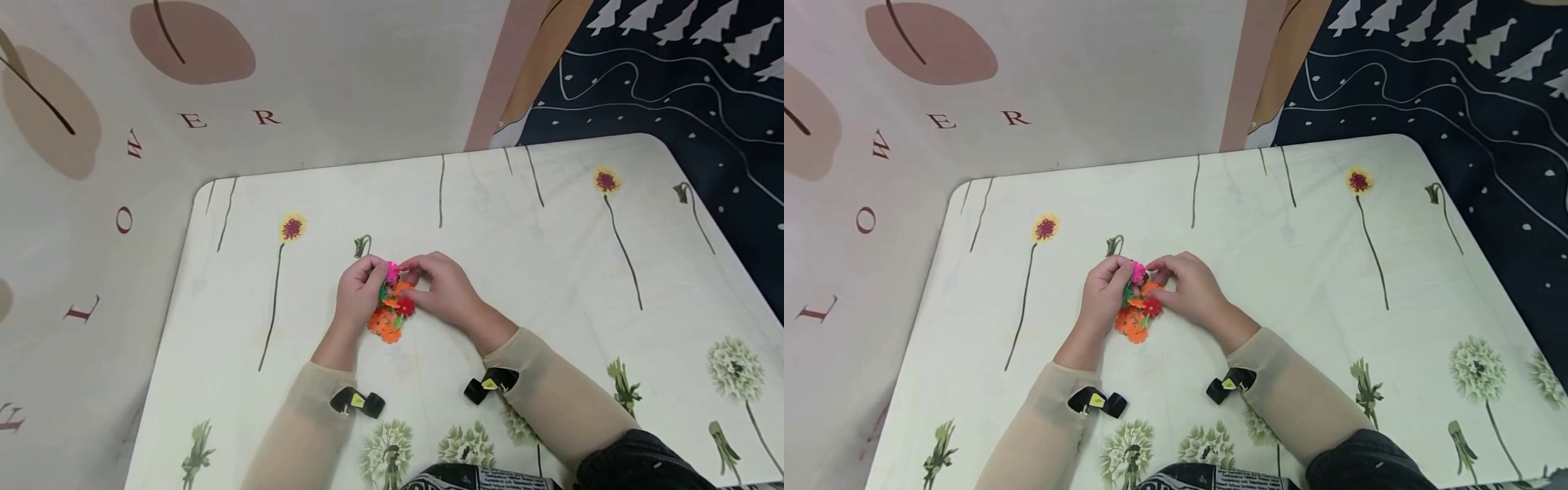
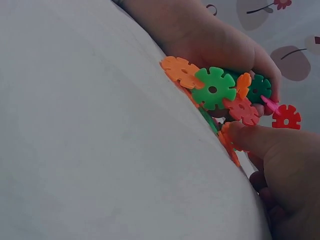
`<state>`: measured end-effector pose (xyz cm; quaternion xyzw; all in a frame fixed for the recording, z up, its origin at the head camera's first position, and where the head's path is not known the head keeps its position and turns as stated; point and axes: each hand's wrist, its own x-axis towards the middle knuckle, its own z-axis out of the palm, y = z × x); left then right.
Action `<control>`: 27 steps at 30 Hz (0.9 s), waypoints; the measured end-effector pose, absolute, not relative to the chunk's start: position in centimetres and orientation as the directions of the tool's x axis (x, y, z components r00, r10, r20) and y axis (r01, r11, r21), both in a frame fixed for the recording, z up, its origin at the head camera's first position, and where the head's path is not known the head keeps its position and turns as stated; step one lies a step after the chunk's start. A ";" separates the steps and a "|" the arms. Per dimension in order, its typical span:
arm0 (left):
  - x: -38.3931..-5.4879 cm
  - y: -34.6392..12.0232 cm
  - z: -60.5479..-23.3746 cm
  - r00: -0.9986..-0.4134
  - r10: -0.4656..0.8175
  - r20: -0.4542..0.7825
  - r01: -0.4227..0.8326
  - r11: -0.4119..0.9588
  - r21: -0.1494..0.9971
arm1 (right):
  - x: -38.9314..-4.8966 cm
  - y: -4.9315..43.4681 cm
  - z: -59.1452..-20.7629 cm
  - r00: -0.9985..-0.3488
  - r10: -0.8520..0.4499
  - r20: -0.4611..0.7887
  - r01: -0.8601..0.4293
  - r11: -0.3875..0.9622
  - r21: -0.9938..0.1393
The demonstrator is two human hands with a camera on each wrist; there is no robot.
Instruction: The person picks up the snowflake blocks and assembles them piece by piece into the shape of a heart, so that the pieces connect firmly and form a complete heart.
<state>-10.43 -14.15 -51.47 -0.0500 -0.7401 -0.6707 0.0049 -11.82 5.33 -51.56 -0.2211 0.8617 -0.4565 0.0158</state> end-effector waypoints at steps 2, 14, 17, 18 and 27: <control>-10.4 -14.1 -51.5 -0.995 0.064 0.077 0.084 0.105 0.991 | -11.8 5.4 -51.6 -0.899 -0.395 0.191 -0.381 0.487 -0.786; -10.4 -14.0 -51.4 -0.996 0.052 0.069 0.072 0.065 0.995 | -11.8 5.5 -51.8 -0.896 -0.368 0.249 -0.408 0.459 -0.789; -10.4 -14.0 -51.4 -0.997 0.045 0.065 0.067 0.054 0.996 | -11.7 5.5 -51.6 -0.925 -0.314 0.213 -0.342 0.444 -0.828; -10.4 -14.0 -51.4 -0.997 0.043 0.063 0.065 0.052 0.996 | -11.7 5.4 -51.6 -0.935 -0.293 0.198 -0.315 0.434 -0.844; -10.3 -14.1 -51.5 -0.999 0.013 0.039 0.040 0.058 0.998 | -11.6 5.2 -51.5 -0.989 -0.074 0.128 -0.140 0.195 -0.971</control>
